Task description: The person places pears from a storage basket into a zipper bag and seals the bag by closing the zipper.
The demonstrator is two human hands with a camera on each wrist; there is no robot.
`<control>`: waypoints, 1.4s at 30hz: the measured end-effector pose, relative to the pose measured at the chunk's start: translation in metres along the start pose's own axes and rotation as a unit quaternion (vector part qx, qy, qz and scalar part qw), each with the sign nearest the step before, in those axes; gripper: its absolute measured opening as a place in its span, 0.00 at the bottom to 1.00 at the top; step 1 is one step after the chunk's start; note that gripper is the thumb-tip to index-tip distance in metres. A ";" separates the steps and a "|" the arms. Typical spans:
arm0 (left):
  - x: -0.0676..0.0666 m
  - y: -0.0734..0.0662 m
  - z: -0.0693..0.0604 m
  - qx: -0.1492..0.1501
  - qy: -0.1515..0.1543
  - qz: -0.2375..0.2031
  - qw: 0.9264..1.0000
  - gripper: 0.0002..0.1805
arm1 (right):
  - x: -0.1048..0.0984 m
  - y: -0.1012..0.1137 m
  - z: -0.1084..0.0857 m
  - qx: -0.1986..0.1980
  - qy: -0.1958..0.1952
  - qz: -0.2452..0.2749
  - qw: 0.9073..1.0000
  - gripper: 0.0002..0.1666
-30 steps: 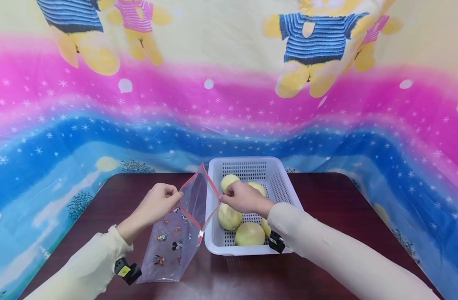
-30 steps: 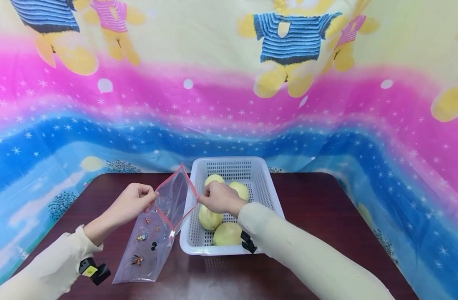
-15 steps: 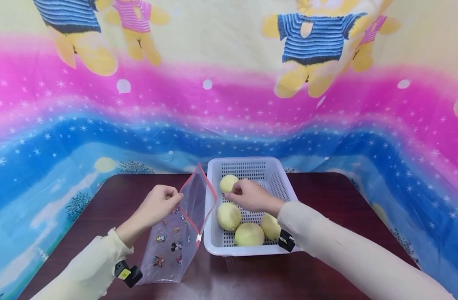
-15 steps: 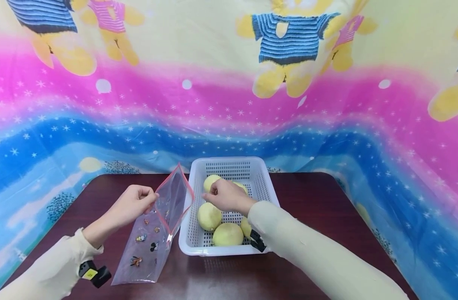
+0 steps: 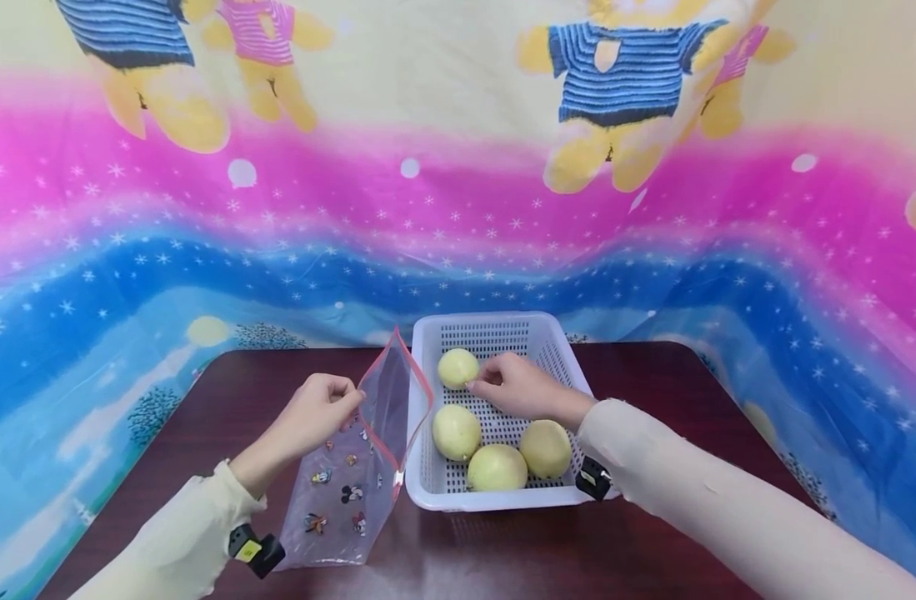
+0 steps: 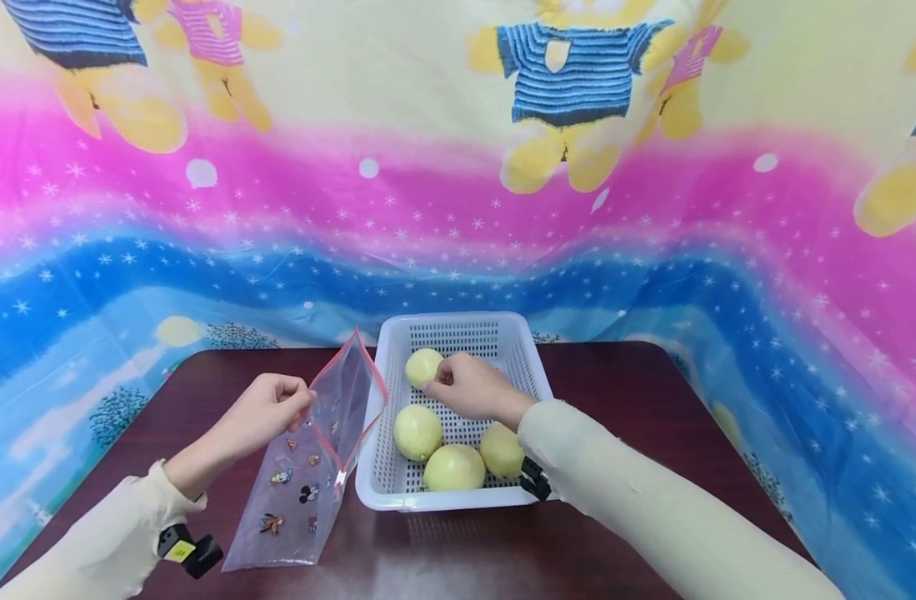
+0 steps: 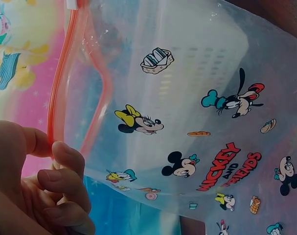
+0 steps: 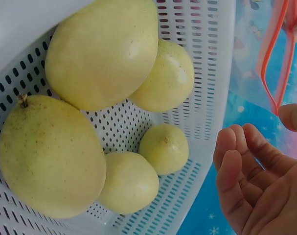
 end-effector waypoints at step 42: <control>0.000 0.002 -0.002 0.004 0.013 0.003 1.000 0.17 | -0.004 -0.039 -0.019 0.032 0.065 -0.102 0.992 0.14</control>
Point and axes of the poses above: each hand's wrist, its own z-axis towards the middle knuckle, its own x-axis out of the palm, y = z × x, the point moved 10 cm from there along z, towards the middle knuckle, and after that the axes turned 10 degrees about y, right-handed, at the moved point
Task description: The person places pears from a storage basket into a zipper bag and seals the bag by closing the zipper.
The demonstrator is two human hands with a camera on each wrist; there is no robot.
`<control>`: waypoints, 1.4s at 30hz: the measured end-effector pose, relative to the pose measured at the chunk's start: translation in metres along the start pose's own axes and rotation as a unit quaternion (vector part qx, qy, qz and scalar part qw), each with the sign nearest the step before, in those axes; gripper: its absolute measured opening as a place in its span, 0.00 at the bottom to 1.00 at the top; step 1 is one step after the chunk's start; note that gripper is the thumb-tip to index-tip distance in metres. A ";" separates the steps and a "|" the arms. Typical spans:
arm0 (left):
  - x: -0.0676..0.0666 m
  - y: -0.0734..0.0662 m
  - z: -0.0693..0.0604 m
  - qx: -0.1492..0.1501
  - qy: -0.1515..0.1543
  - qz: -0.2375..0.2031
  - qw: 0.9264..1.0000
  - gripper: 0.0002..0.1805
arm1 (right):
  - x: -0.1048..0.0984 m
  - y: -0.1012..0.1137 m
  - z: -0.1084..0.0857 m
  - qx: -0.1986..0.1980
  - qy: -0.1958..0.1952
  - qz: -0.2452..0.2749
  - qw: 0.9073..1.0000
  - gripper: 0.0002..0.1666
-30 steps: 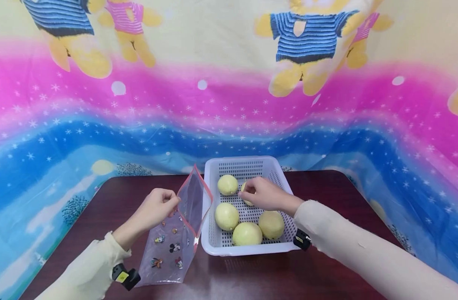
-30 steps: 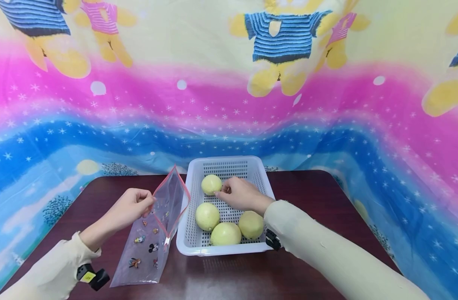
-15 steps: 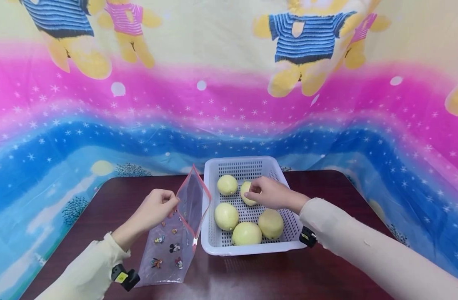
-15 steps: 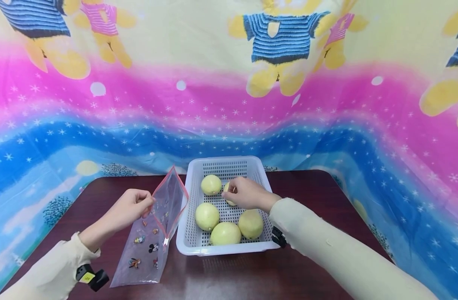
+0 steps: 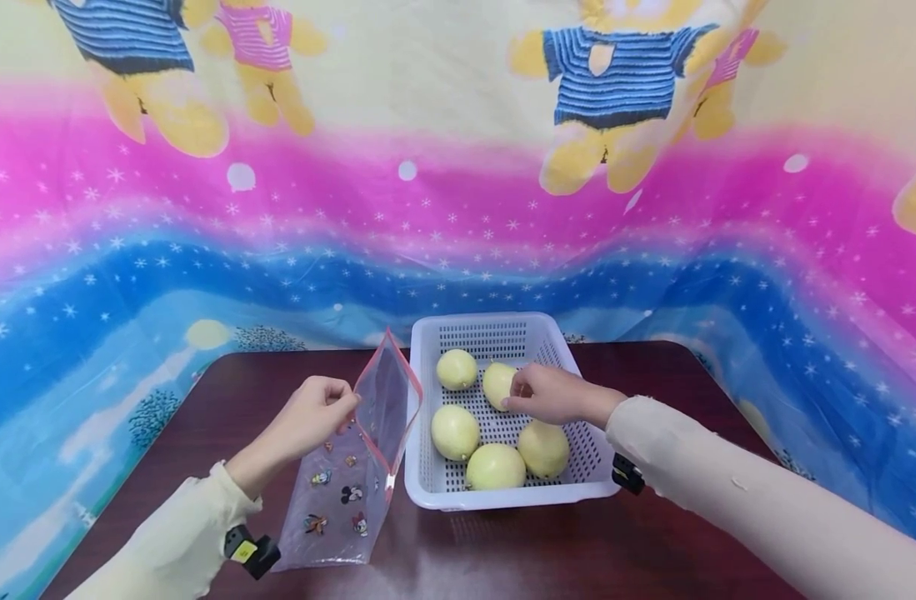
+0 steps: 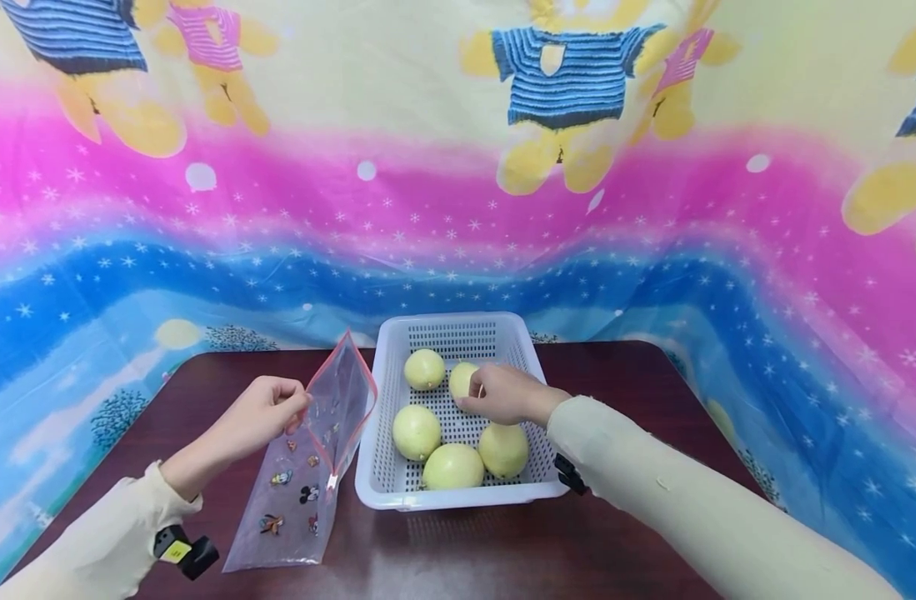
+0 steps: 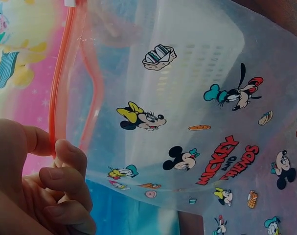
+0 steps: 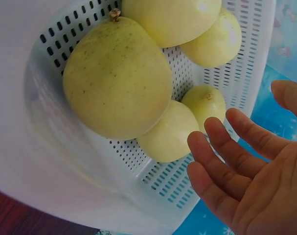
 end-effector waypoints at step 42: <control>0.002 0.002 0.000 0.005 -0.001 -0.003 1.000 0.18 | 0.039 -0.025 -0.007 0.081 0.105 -0.106 0.985 0.34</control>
Point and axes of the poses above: each hand's wrist, its own z-axis towards the middle knuckle, its own x-axis out of the palm, y = z × x, the point moved 10 cm from there along z, towards the middle knuckle, and after that the axes turned 10 degrees about y, right-handed, at the moved point
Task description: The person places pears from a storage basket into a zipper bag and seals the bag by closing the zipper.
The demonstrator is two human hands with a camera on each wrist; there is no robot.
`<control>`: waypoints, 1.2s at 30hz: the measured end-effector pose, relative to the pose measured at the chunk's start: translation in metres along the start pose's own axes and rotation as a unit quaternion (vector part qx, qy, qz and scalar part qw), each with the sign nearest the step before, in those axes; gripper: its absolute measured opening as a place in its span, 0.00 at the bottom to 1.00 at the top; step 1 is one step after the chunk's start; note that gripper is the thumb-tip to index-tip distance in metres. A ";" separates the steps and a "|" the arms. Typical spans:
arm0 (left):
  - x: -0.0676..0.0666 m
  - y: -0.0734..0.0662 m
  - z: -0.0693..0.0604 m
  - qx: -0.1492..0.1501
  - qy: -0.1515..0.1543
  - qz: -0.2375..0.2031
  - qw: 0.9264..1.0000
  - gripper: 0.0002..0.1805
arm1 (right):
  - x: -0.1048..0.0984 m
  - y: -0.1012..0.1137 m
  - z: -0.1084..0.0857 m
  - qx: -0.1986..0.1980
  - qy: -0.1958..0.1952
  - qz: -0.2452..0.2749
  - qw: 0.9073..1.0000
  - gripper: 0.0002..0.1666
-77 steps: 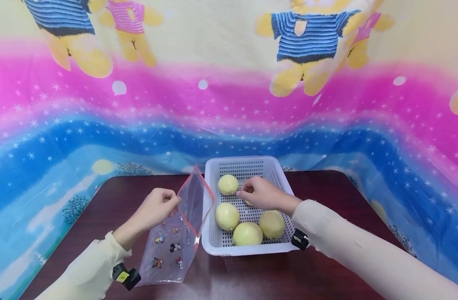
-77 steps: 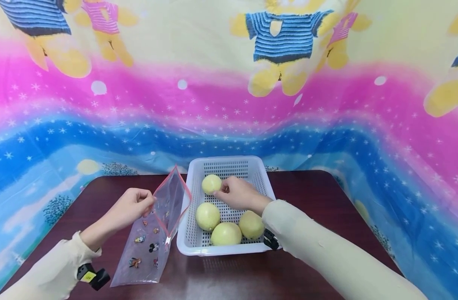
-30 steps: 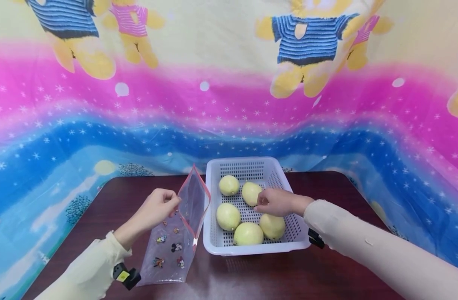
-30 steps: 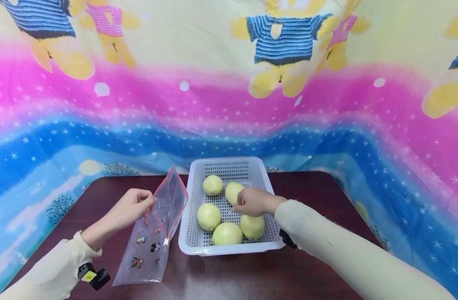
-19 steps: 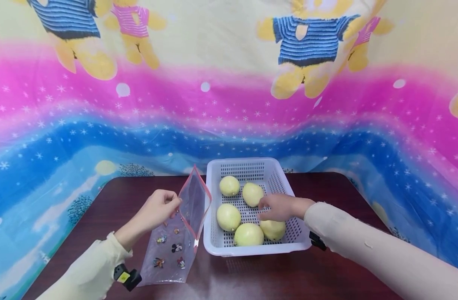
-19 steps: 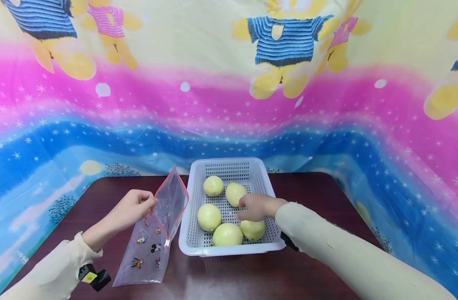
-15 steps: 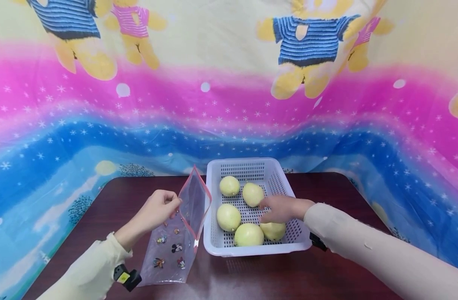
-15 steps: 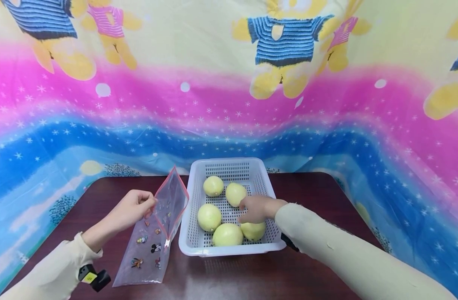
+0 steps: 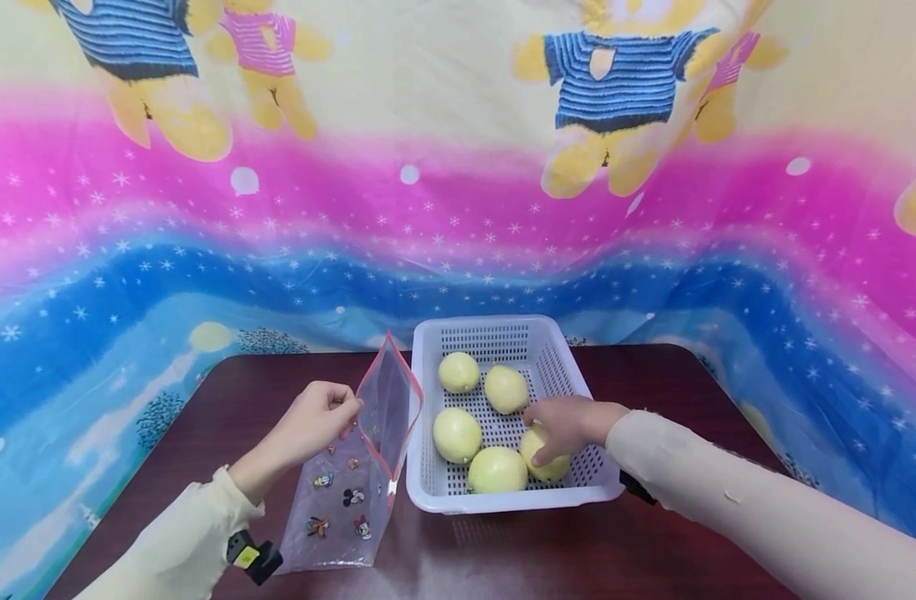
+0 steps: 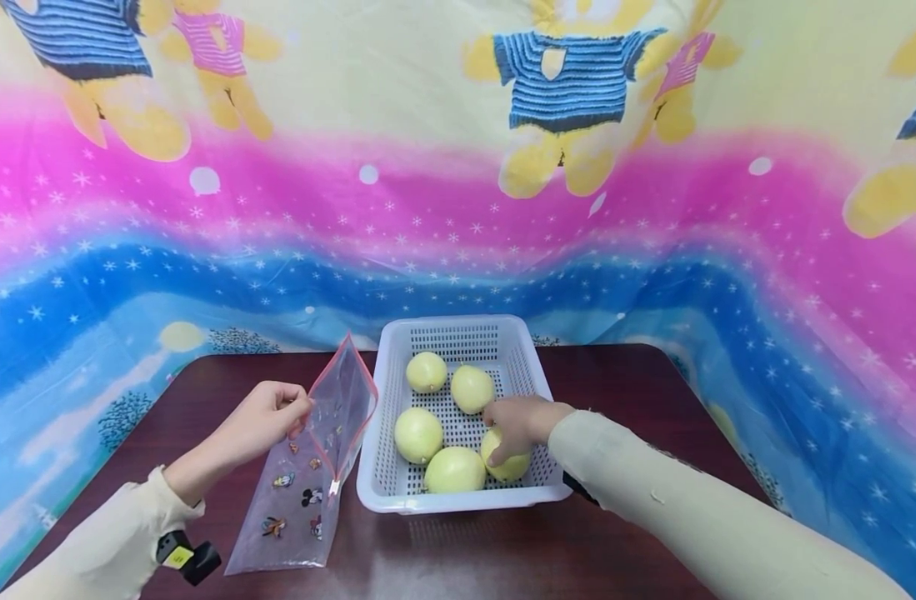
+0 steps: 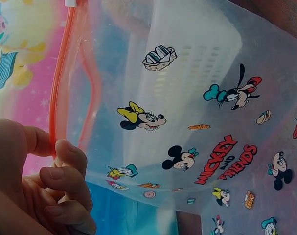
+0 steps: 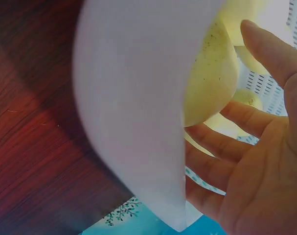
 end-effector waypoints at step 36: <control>0.001 -0.002 -0.001 -0.007 0.006 0.001 1.000 0.18 | 0.005 0.004 -0.004 0.026 0.010 -0.004 1.000 0.39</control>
Point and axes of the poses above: each hand's wrist, its own z-axis towards the middle knuckle, its own x-axis out of the palm, y = z × x, the point moved 10 cm from there along z, towards the middle knuckle, and after that the axes turned 10 degrees about y, right-handed, at the moved point
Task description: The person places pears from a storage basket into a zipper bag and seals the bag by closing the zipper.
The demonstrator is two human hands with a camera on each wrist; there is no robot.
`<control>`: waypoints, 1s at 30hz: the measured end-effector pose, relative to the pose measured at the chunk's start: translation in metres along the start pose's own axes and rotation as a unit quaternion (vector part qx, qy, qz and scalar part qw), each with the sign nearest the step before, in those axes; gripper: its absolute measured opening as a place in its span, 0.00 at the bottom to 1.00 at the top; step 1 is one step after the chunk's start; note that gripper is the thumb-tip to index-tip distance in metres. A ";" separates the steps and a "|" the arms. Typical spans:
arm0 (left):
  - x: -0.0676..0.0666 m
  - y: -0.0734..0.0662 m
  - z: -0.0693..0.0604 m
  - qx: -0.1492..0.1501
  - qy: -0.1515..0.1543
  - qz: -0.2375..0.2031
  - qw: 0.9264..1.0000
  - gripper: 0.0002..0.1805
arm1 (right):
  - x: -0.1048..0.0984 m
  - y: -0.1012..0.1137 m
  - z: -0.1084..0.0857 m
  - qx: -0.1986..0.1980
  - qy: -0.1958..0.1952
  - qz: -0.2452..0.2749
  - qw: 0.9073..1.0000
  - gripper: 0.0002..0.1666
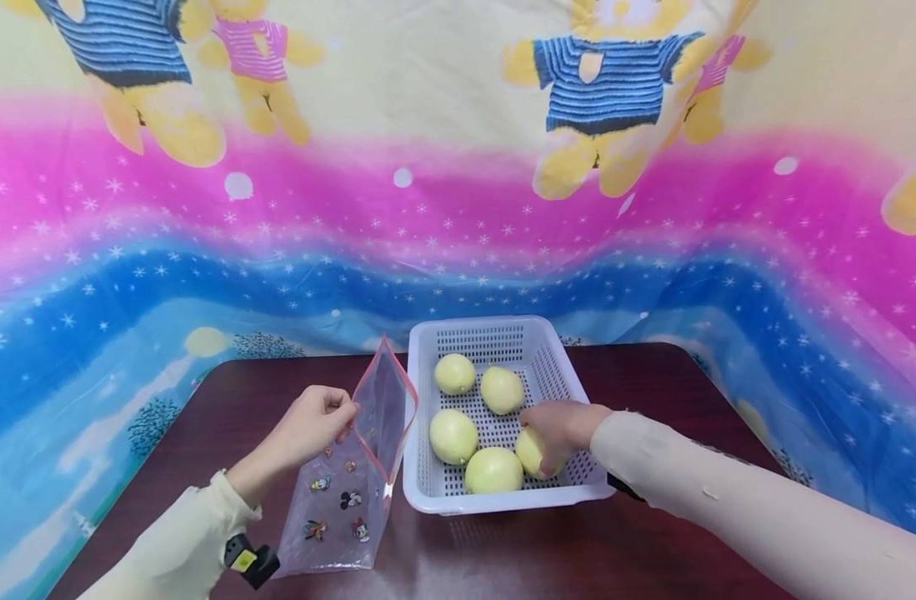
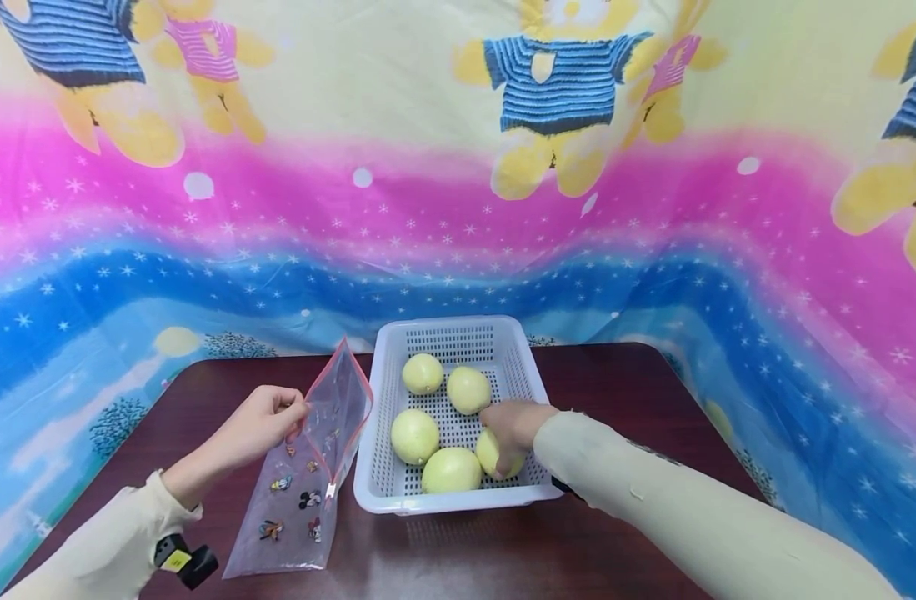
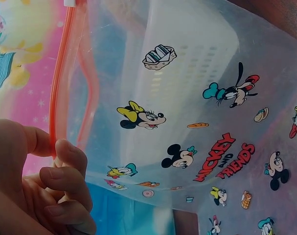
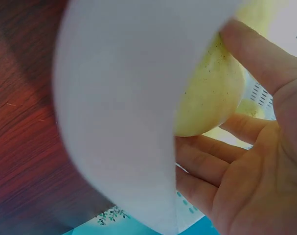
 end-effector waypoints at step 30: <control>0.002 0.001 -0.001 -0.007 -0.008 -0.007 1.000 0.17 | 0.005 0.002 0.006 -0.034 -0.022 0.009 0.999 0.33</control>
Point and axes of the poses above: each hand's wrist, its own z-axis towards the middle knuckle, its own x-axis out of the palm, y = z × x, the point moved 10 cm from there along z, towards the middle knuckle, and after that the axes turned 10 degrees about y, right-handed, at the moved point
